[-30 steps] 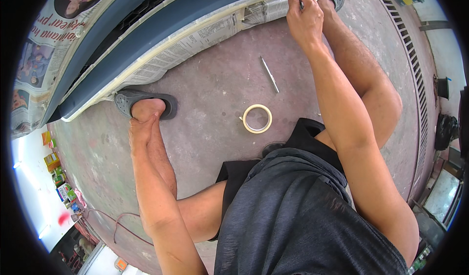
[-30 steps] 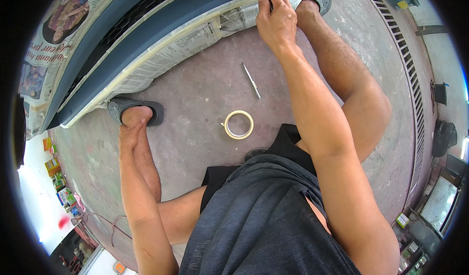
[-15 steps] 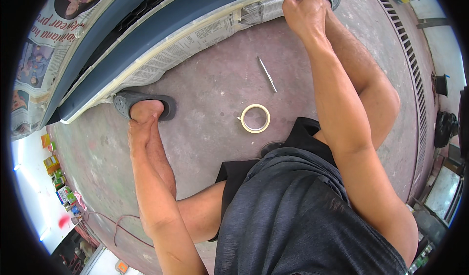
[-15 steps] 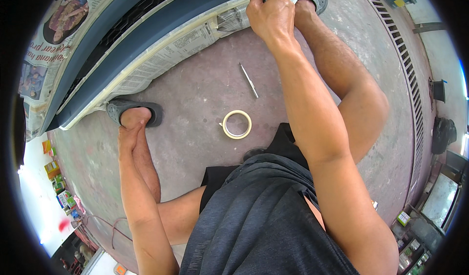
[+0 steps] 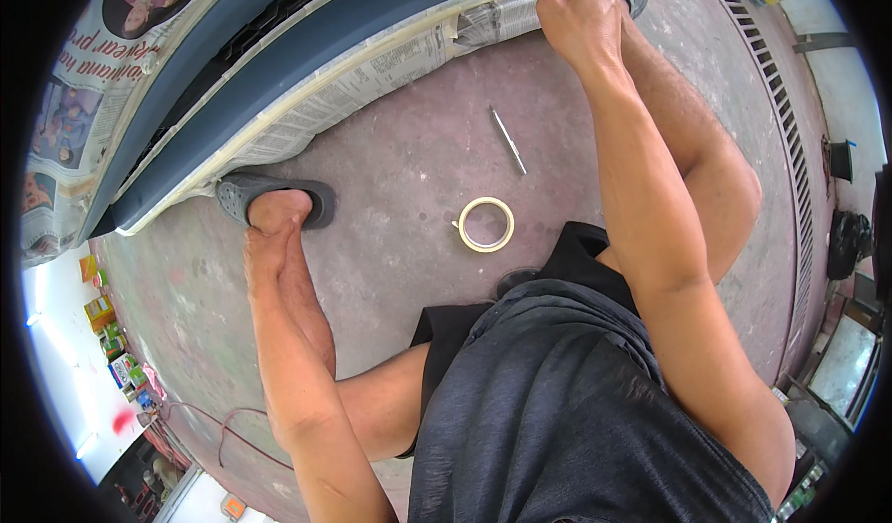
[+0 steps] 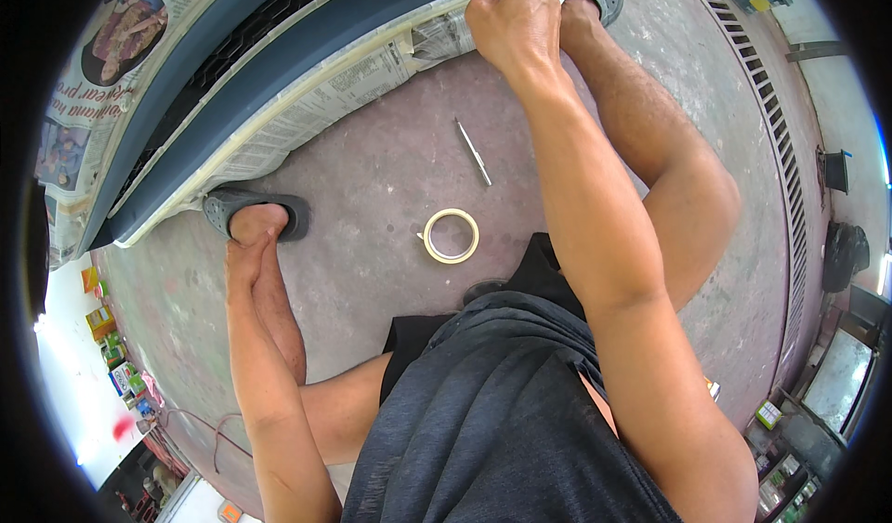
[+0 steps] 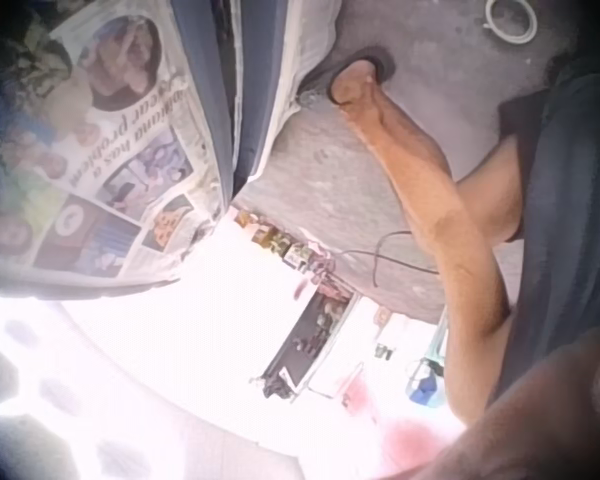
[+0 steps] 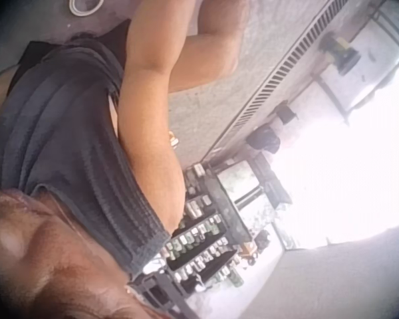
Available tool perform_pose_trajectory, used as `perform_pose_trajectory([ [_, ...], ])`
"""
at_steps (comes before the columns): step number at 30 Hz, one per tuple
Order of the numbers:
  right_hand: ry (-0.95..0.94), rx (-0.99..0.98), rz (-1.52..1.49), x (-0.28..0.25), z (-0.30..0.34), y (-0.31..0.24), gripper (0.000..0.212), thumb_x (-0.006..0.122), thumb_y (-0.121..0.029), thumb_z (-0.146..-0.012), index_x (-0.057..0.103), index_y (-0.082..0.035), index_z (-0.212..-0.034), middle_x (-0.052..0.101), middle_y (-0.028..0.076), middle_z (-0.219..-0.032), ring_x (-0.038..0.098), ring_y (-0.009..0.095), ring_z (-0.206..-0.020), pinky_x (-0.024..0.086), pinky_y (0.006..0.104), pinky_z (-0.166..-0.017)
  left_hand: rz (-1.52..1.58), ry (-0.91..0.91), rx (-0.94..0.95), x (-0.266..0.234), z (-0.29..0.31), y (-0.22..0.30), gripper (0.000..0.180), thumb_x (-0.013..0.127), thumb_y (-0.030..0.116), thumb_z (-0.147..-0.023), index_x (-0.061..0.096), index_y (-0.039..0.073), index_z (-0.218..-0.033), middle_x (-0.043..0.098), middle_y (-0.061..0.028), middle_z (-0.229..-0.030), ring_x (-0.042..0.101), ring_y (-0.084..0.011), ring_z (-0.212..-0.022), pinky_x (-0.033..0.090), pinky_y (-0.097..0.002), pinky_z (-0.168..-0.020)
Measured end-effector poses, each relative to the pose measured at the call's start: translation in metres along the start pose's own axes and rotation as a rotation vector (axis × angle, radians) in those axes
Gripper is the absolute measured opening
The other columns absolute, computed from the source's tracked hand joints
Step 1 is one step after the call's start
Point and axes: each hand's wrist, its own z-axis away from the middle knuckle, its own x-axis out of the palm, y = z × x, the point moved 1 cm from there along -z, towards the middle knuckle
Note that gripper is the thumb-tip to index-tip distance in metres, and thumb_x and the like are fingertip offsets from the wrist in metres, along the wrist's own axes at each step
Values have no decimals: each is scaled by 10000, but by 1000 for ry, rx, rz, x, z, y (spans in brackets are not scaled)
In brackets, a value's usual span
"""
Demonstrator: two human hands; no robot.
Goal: The person sits on the floor and applies masking tape along the edge of a car bumper that is covered with newspaper. They use a small metal tool to press the tape into place and smooth it down, then continue applying additional strips of tape along the bumper's edge.
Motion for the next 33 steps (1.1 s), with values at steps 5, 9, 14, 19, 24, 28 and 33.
perform_pose_trajectory([
  [5, -5, 3, -37, -4, 5, -7, 357, 599, -180, -967, 700, 53, -1218, 715, 328, -1061, 726, 405, -1045, 547, 424, -920, 5, 4, -1, 2, -3, -2, 1159, 798, 675, -711, 416, -106, -1477, 559, -361, -1402, 530, -443, -1363, 421, -479, -1136],
  [9, 5, 7, -63, -1, 4, -5, 348, 600, -181, -964, 708, 46, -1204, 718, 324, -1031, 735, 406, -1012, 556, 432, -890, 18, 2, 2, 1, -1, -1, 1166, 804, 673, -704, 418, -108, -1479, 557, -357, -1410, 530, -438, -1365, 416, -477, -1142],
  [14, -40, 27, -41, 1, 6, -6, 363, 599, -220, -967, 713, 19, -1217, 715, 313, -1050, 718, 428, -1027, 546, 453, -910, 33, 14, 12, 1, -1, 1, 1159, 814, 659, -700, 426, -117, -1468, 558, -357, -1407, 528, -435, -1368, 417, -468, -1142],
  [19, -80, 112, 2, -2, 23, -1, 406, 613, -278, -963, 720, -23, -1261, 711, 310, -1136, 697, 455, -1072, 529, 466, -987, 26, 19, 11, 2, 0, -1, 1137, 816, 649, -703, 442, -119, -1453, 558, -367, -1398, 525, -437, -1369, 418, -468, -1139],
  [24, -11, 120, -4, 1, 27, 9, 384, 635, -277, -967, 725, -49, -1262, 700, 296, -1161, 675, 435, -1132, 512, 462, -1019, 25, 11, 23, 4, -6, -4, 1136, 814, 648, -708, 436, -121, -1454, 558, -368, -1398, 533, -445, -1360, 421, -477, -1135],
  [28, 27, 105, -18, 3, 25, 12, 380, 635, -277, -972, 725, -48, -1262, 699, 291, -1157, 672, 437, -1136, 513, 467, -1013, 30, 24, 20, 5, -6, -6, 1138, 817, 649, -708, 436, -128, -1448, 561, -374, -1390, 539, -452, -1351, 426, -477, -1131],
  [33, 61, 58, -12, 5, 20, 18, 355, 623, -239, -972, 722, -24, -1237, 708, 292, -1102, 700, 422, -1074, 533, 460, -950, 41, 35, 38, 4, -4, -4, 1135, 823, 644, -706, 444, -136, -1438, 561, -382, -1383, 548, -455, -1342, 430, -476, -1127],
])
